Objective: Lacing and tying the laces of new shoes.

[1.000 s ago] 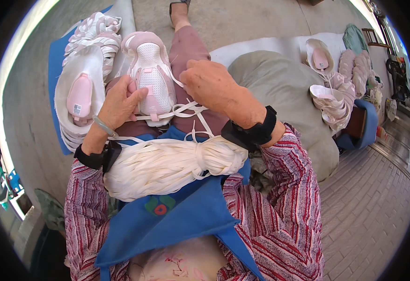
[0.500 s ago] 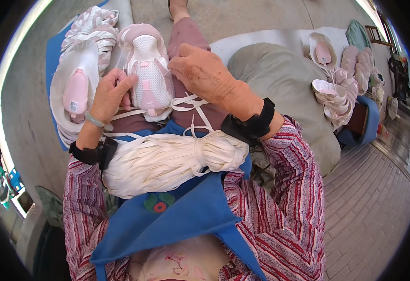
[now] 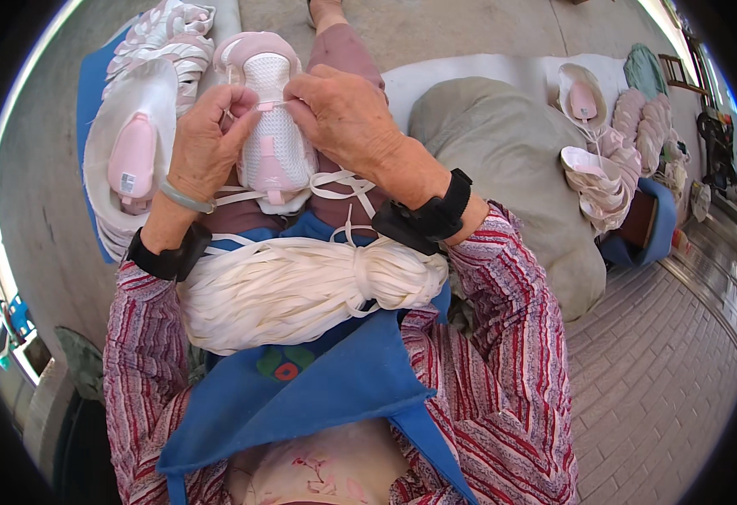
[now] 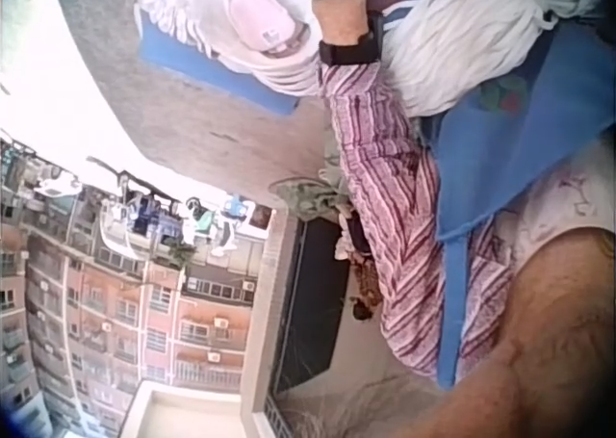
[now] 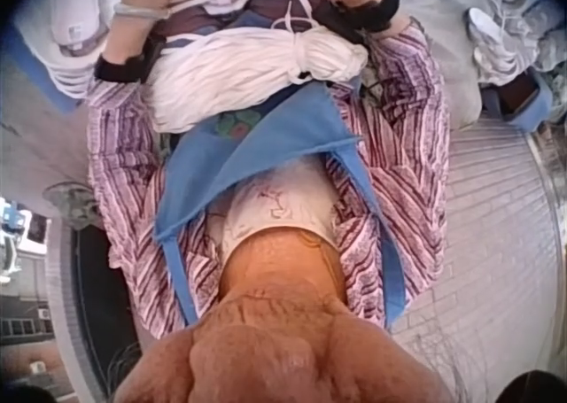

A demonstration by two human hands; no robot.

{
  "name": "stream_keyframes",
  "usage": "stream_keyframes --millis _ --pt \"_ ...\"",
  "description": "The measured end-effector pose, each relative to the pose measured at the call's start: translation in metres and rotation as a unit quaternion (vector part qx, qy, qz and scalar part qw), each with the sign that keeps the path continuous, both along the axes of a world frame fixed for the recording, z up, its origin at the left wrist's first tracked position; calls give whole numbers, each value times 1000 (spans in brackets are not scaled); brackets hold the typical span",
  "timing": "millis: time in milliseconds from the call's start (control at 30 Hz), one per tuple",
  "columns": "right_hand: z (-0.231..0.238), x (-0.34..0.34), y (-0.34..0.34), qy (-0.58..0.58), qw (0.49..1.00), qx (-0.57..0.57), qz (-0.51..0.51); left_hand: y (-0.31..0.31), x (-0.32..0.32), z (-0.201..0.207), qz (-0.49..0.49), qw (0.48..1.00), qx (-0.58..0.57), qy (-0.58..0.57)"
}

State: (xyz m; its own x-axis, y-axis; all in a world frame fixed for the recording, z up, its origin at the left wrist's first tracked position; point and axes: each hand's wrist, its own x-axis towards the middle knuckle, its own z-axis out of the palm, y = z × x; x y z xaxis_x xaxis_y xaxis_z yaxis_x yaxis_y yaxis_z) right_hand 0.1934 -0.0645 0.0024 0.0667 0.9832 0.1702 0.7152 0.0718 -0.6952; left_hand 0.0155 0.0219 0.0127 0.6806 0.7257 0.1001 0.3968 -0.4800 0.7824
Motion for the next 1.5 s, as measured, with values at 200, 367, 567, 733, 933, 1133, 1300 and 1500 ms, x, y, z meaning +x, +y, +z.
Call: stream_keyframes --millis 200,367,567,733,933,1133,1300,1500 --pt "6 -3 -2 -39 999 22 10 5 1 -7 -69 985 159 -24" --pt "5 -6 -1 -39 998 48 8 2 -1 -7 -66 983 171 -8" --pt "2 -5 0 -24 998 51 30 1 0 -9 -63 980 189 -6" --pt "0 -3 1 30 998 53 27 1 1 -11 -58 983 175 -16" --pt "1 -6 2 -25 998 58 21 1 0 -11 -61 983 174 -17" --pt "10 -12 3 -124 991 40 39 0 2 -15 -57 981 185 -12" --pt "2 -8 10 -71 996 46 39 -2 3 -13 -51 979 198 -5" --pt "-3 -12 10 -53 997 50 17 2 1 -15 -40 984 173 -18"
